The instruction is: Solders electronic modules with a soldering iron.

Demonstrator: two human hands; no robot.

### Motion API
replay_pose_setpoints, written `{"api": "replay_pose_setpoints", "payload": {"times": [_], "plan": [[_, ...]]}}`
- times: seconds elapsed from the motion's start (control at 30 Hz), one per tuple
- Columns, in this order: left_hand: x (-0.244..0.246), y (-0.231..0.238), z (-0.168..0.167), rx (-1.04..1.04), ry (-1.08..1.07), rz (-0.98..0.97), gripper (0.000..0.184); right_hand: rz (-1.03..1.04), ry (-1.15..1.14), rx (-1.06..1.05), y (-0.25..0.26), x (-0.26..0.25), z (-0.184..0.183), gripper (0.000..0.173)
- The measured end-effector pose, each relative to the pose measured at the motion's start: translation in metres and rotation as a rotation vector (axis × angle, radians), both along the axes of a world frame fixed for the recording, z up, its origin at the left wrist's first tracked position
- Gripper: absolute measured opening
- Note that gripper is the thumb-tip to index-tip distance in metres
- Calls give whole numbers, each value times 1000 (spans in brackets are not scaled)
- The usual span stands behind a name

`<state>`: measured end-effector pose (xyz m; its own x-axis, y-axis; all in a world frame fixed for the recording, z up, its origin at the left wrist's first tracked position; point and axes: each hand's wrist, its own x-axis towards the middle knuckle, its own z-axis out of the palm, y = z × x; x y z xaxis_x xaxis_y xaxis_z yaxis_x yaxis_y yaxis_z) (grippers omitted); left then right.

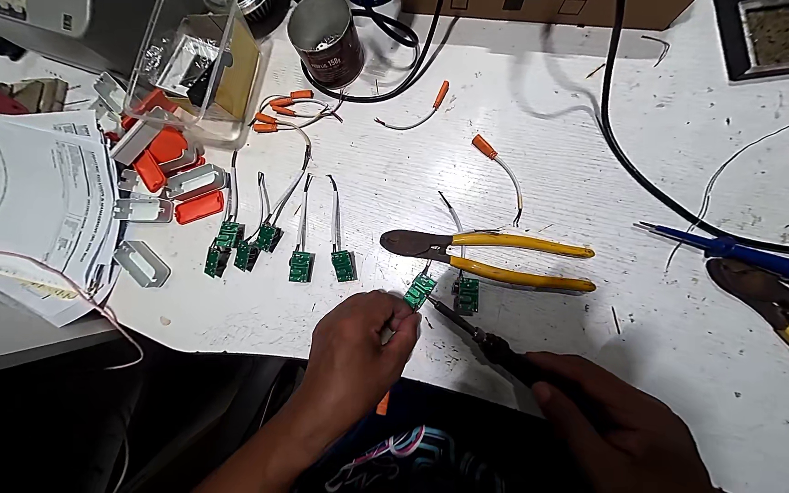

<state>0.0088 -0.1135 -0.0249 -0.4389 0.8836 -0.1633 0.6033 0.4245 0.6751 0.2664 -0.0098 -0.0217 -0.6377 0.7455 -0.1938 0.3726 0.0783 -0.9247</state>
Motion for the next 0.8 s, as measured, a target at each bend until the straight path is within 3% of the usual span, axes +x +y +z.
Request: {"api": "replay_pose_setpoints", "payload": {"times": [0.8], "plan": [[-26, 19, 20, -274, -104, -143, 19, -6, -57, -5, -10, -1, 5, 23]]}}
